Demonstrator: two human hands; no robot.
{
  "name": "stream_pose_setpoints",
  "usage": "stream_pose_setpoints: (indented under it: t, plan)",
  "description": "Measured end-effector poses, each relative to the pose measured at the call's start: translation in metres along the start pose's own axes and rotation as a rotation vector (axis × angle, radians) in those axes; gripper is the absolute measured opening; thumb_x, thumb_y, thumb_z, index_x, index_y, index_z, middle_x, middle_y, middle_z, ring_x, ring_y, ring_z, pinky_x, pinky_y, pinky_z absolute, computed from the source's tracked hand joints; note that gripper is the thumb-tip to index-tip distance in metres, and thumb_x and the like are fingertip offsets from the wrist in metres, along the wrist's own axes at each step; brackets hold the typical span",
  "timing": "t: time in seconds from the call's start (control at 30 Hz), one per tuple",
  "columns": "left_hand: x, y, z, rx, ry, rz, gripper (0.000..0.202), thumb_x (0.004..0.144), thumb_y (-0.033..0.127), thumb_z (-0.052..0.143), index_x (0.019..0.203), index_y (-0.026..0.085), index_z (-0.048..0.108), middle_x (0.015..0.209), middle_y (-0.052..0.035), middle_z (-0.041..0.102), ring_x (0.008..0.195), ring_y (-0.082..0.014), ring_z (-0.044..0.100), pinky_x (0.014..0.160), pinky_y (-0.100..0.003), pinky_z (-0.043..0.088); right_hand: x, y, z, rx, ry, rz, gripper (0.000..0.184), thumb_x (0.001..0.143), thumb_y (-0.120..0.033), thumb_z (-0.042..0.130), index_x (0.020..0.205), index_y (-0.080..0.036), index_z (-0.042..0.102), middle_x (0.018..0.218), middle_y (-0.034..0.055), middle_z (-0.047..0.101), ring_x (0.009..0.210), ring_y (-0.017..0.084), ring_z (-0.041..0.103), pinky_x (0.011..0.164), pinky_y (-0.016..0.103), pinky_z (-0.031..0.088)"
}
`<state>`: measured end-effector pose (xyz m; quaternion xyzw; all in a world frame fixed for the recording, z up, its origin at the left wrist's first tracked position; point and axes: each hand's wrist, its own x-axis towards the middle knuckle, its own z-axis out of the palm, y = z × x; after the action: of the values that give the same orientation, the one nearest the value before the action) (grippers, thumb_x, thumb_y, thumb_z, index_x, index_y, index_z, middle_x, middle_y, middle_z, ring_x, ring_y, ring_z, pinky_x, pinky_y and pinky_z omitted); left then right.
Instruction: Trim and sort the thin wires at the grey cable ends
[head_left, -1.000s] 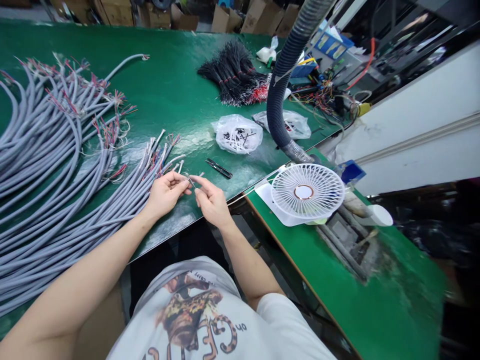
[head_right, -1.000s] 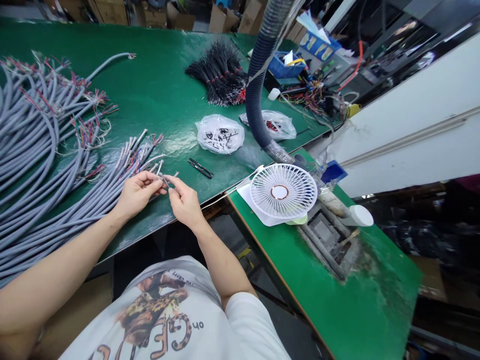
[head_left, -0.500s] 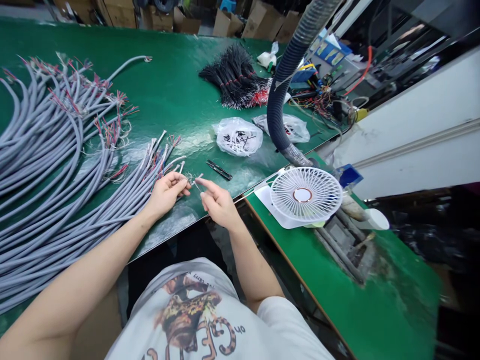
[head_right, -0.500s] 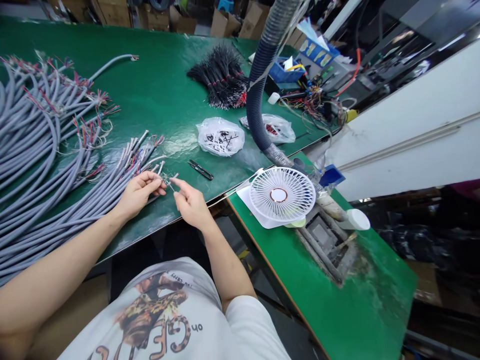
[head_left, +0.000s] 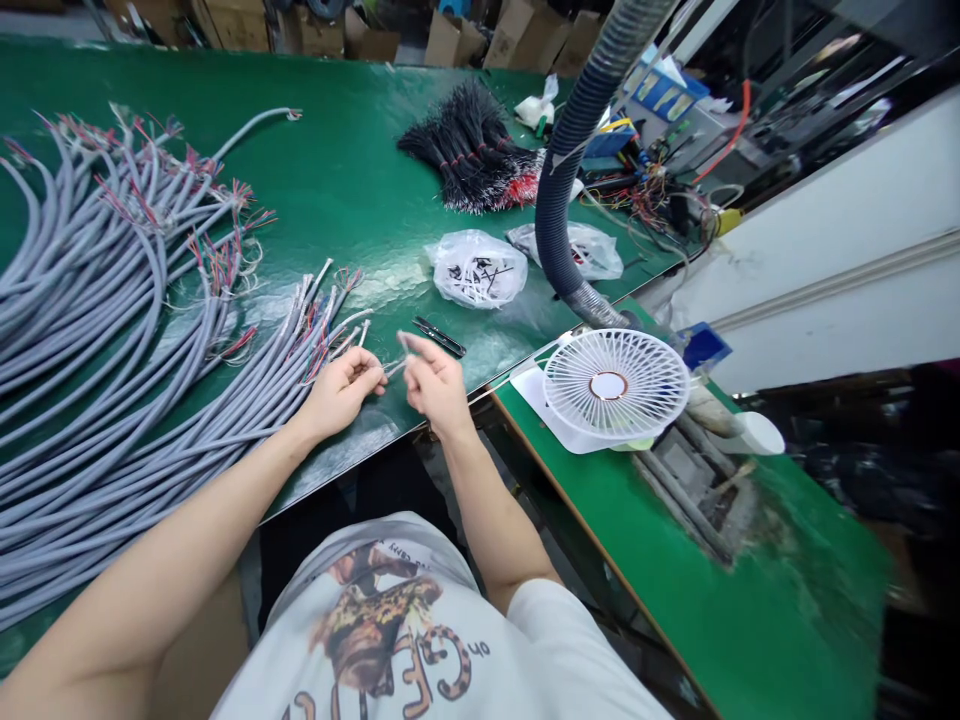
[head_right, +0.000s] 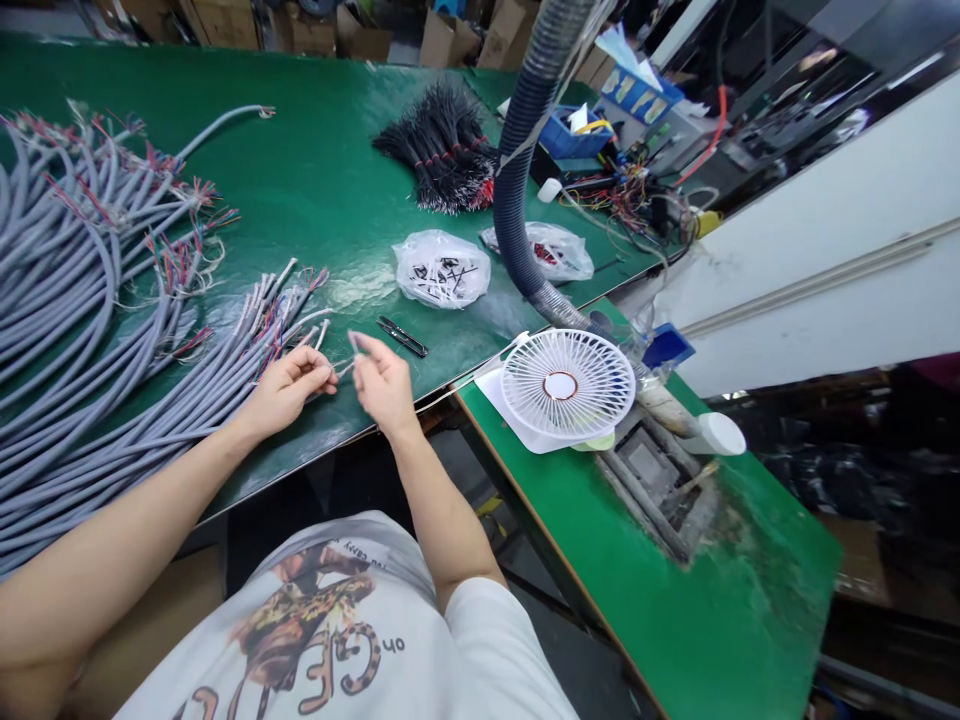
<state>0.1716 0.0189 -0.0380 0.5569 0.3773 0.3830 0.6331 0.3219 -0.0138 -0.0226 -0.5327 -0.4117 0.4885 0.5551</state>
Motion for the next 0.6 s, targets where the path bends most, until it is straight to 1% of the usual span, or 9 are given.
stream_pose_setpoints:
  t: [0.07,0.1,0.13,0.27,0.33,0.4,0.47,0.53,0.6]
  plan:
    - [0.0,0.001,0.0,-0.003,0.016,-0.007,0.012,0.072,0.027,0.059,0.068,0.016,0.054,0.065,0.0007,0.06,0.06,-0.0119,0.059,0.06,-0.024,0.045,0.003,-0.01,-0.008,0.105,0.079,-0.012,0.043,0.085,-0.023,0.047,0.126,-0.012,0.052,0.048,-0.0121,0.036,0.031,0.003,0.023,0.035,0.02,0.021]
    - [0.001,0.001,0.0,-0.008,0.027,-0.011,0.011,0.071,0.026,0.057,0.067,0.017,0.053,0.065,0.0004,0.06,0.059,-0.0118,0.058,0.059,-0.024,0.044,0.002,-0.015,-0.013,0.117,0.079,-0.037,0.043,0.085,-0.025,0.048,0.126,-0.013,0.051,0.048,-0.0122,0.036,0.03,0.003,0.023,0.034,0.02,0.02]
    - [0.002,0.001,0.0,-0.016,0.039,-0.013,0.01,0.071,0.025,0.055,0.066,0.017,0.052,0.064,0.0003,0.061,0.058,-0.0117,0.057,0.058,-0.024,0.043,0.0,-0.019,-0.016,0.102,0.04,-0.057,0.042,0.086,-0.026,0.049,0.126,-0.014,0.052,0.049,-0.0121,0.037,0.03,0.002,0.024,0.034,0.02,0.021]
    - [0.004,0.001,-0.002,-0.091,0.064,-0.004,0.008,0.071,0.024,0.055,0.067,0.017,0.051,0.061,0.0014,0.06,0.056,-0.0113,0.055,0.059,-0.024,0.042,-0.013,-0.017,-0.017,-0.112,-0.276,-0.019,0.043,0.085,-0.025,0.053,0.127,-0.015,0.053,0.048,-0.011,0.044,0.033,0.002,0.031,0.035,0.018,0.025]
    - [0.004,0.002,-0.003,-0.148,0.043,0.008,0.007,0.071,0.023,0.056,0.069,0.018,0.05,0.058,0.0024,0.058,0.054,-0.011,0.053,0.058,-0.024,0.041,-0.016,-0.007,-0.013,-0.207,-0.337,-0.013,0.044,0.084,-0.022,0.052,0.127,-0.014,0.053,0.048,-0.0103,0.047,0.035,0.003,0.034,0.037,0.016,0.027]
    - [0.004,0.004,-0.005,-0.21,0.042,0.022,0.009,0.069,0.022,0.057,0.071,0.018,0.049,0.054,0.0033,0.057,0.051,-0.0105,0.05,0.055,-0.023,0.04,-0.016,0.002,-0.009,-0.238,-0.332,-0.032,0.039,0.083,-0.021,0.052,0.122,-0.013,0.057,0.048,-0.0097,0.047,0.036,0.003,0.035,0.037,0.016,0.028]
    - [0.005,0.009,-0.007,-0.254,0.105,0.034,0.012,0.067,0.023,0.058,0.074,0.018,0.048,0.055,0.0037,0.057,0.049,-0.0096,0.048,0.053,-0.022,0.039,-0.014,0.006,-0.008,-0.198,-0.301,-0.031,0.034,0.083,-0.024,0.053,0.114,-0.013,0.062,0.048,-0.0091,0.048,0.035,0.002,0.035,0.036,0.016,0.027]
    - [0.005,0.013,-0.01,-0.257,0.201,0.042,0.018,0.066,0.024,0.06,0.08,0.018,0.05,0.063,0.0027,0.061,0.05,-0.0092,0.05,0.052,-0.021,0.04,-0.012,0.006,-0.008,-0.114,-0.252,0.0,0.034,0.082,-0.028,0.055,0.112,-0.013,0.063,0.048,-0.009,0.048,0.032,0.002,0.033,0.033,0.016,0.024]
    - [0.006,0.016,-0.015,-0.17,0.246,0.051,0.028,0.063,0.024,0.065,0.088,0.018,0.052,0.077,0.0007,0.064,0.06,-0.0101,0.056,0.055,-0.021,0.043,-0.011,0.003,-0.009,-0.03,-0.203,0.019,0.036,0.081,-0.03,0.057,0.111,-0.013,0.064,0.048,-0.0089,0.048,0.029,0.002,0.032,0.031,0.016,0.022]
